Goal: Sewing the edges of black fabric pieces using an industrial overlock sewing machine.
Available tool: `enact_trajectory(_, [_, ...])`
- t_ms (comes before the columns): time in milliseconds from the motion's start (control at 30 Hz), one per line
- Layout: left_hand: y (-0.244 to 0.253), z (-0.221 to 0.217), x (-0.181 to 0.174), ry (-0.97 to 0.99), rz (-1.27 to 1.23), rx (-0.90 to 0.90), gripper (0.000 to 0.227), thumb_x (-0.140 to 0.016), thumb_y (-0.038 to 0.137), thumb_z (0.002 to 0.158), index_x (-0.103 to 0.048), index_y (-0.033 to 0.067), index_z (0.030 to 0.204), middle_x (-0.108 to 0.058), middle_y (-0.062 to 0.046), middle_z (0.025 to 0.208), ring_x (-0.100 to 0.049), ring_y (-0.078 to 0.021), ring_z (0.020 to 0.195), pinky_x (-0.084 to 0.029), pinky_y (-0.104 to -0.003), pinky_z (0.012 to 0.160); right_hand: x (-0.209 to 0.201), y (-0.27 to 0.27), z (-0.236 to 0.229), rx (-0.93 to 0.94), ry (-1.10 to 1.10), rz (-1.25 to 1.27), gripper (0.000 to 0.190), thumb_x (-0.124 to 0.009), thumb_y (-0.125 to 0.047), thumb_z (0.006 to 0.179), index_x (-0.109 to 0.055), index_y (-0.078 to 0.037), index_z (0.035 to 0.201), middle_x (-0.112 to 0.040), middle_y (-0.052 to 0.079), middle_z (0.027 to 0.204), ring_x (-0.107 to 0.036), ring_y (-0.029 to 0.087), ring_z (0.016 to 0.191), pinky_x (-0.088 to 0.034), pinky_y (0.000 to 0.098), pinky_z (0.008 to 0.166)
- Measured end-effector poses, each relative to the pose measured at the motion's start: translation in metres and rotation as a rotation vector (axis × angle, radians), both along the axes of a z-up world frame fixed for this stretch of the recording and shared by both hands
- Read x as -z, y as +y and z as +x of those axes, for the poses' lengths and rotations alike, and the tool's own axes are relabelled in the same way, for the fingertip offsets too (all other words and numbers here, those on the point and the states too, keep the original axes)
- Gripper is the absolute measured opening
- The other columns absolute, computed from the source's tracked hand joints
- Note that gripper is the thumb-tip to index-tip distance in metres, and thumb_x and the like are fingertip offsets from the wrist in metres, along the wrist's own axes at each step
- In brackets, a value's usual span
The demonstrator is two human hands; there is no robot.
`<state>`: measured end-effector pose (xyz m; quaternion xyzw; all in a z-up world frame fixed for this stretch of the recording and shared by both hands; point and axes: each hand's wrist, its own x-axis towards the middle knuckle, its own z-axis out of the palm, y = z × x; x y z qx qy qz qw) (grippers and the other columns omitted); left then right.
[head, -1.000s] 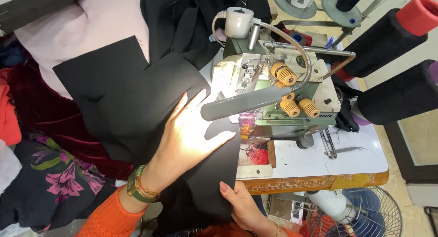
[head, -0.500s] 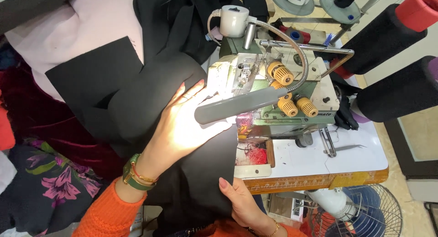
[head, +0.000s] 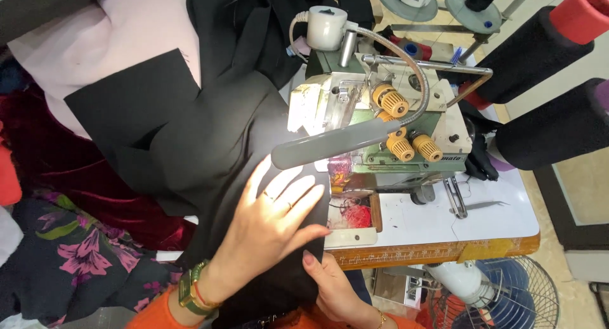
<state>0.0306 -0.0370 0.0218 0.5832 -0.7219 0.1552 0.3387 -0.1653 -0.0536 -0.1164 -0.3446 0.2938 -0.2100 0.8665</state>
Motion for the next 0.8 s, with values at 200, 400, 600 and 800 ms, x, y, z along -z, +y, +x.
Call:
enact_trajectory(200, [0.005,-0.002,0.002,-0.048,0.055,-0.003,0.057,-0.077,0.049,0.091,-0.068,0.0064,0.128,-0.069,-0.008,0.126,-0.060,-0.0302,0.124,-0.038,-0.059,0.115,-0.002,0.001,0.004,0.075,0.032,0.052,0.043,-0.056,-0.026,0.098,-0.063,0.009,0.122,-0.074,0.028,0.117,-0.071,0.033,0.107,-0.058,0.0409,0.092])
enact_trajectory(400, [0.004,-0.001,-0.004,-0.077,0.047,-0.018,0.047,-0.072,0.046,0.096,-0.070,0.0056,0.120,-0.071,-0.008,0.119,-0.063,-0.0289,0.116,-0.043,-0.057,0.112,0.020,0.002,0.007,0.045,-0.124,-0.018,0.075,-0.055,-0.023,0.106,-0.005,-0.015,0.162,-0.031,0.016,0.164,-0.035,0.027,0.149,-0.031,0.0427,0.120])
enact_trajectory(600, [0.006,-0.002,0.000,-0.050,0.040,0.013,0.048,-0.073,0.045,0.096,-0.071,0.0055,0.121,-0.071,-0.007,0.123,-0.061,-0.0307,0.123,-0.042,-0.058,0.112,-0.004,-0.005,0.016,0.143,-0.042,0.075,0.060,-0.052,-0.018,0.102,-0.030,-0.009,0.157,-0.044,0.018,0.160,-0.043,0.027,0.145,-0.036,0.0431,0.119])
enact_trajectory(800, [0.006,-0.003,-0.001,-0.075,0.061,0.015,0.057,-0.077,0.048,0.091,-0.067,0.0070,0.130,-0.068,-0.008,0.132,-0.057,-0.0315,0.130,-0.039,-0.060,0.113,-0.008,-0.014,0.015,0.232,0.115,0.142,0.036,-0.051,-0.022,0.100,-0.057,0.004,0.124,-0.067,0.030,0.124,-0.063,0.034,0.122,-0.049,0.0466,0.107])
